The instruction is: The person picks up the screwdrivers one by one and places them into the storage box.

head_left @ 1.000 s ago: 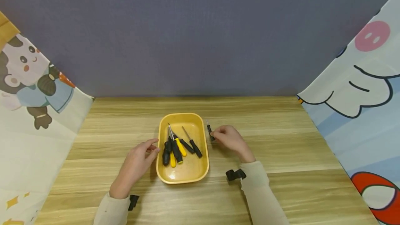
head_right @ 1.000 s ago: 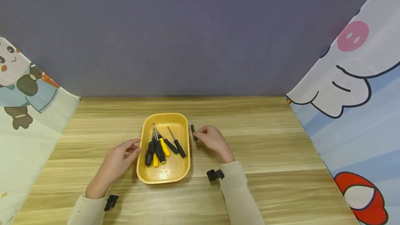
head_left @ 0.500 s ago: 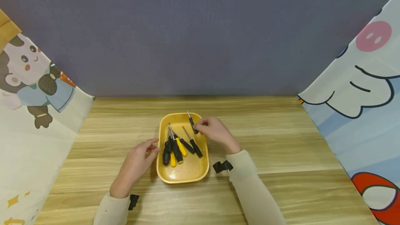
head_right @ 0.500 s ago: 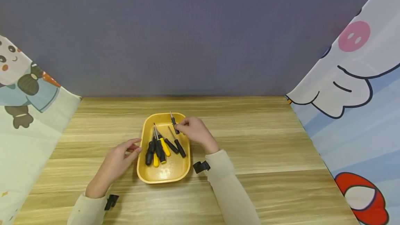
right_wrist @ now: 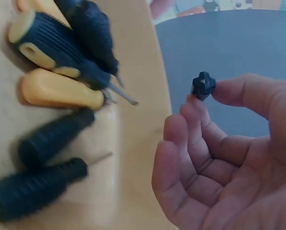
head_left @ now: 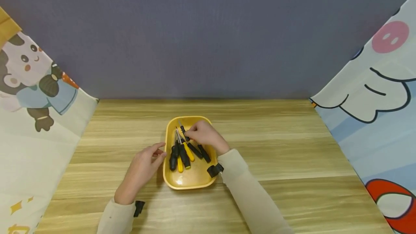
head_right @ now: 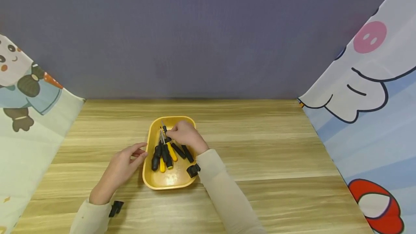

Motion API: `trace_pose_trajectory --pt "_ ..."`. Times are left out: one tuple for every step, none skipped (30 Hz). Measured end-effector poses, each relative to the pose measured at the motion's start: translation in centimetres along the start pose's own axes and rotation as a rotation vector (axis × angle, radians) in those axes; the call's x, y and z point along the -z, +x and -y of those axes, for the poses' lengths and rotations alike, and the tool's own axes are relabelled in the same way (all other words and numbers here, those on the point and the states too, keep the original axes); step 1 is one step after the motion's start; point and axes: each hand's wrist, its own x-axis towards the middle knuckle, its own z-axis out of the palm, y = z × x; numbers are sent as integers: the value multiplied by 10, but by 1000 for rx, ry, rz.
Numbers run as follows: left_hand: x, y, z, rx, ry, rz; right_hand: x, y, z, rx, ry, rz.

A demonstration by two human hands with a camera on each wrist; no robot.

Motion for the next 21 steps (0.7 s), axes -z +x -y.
trace_pose_trajectory --pt "0 0 0 -1 -1 0 -2 1 0 -7 7 9" --pt "0 0 0 -2 0 -2 -4 2 0 -10 10 16" --pt "-1 0 0 -4 0 -4 -6 2 0 -13 12 19" --pt "-1 0 0 -6 1 -6 -8 3 0 -15 13 21" --pt "0 0 -1 -7 0 -6 -10 4 0 -14 8 19" --pt "-1 0 -1 -7 1 -6 -11 5 0 -21 5 19" --pt "0 -1 -1 -7 2 -6 -13 6 0 -28 6 18" --pt "0 -1 -1 -5 3 -6 -16 7 1 -38 1 16" --pt "0 -1 -1 -4 3 -4 -18 8 1 -50 -8 14" --pt "0 -1 -1 -4 3 -2 -20 8 1 -68 -18 16" --pt "1 -1 -1 -3 3 -1 -22 9 1 -85 -27 20" --pt "1 -1 -1 -4 3 -2 -24 10 1 -101 -37 24" --pt "1 -1 -1 -4 3 -3 -26 10 1 -108 -49 25" --pt "1 -1 -1 -5 1 -3 -28 10 1 -114 -66 26" --pt "1 -1 0 -5 2 -3 -29 10 1 -118 -84 28" --pt "2 -1 0 -5 2 -4 -31 11 1 -120 -96 30" --pt "2 -1 0 -5 1 -4 -32 11 1 -118 -106 28" --pt "2 -2 0 -4 2 -4 -33 11 1 -117 -117 27" --pt "2 -2 0 -3 2 -3 -33 11 1 -114 -124 26" --pt "2 -2 0 -3 1 -1 -34 11 1 -114 -128 26" --pt "2 -2 0 -2 2 -1 -34 11 1 -114 -130 25"
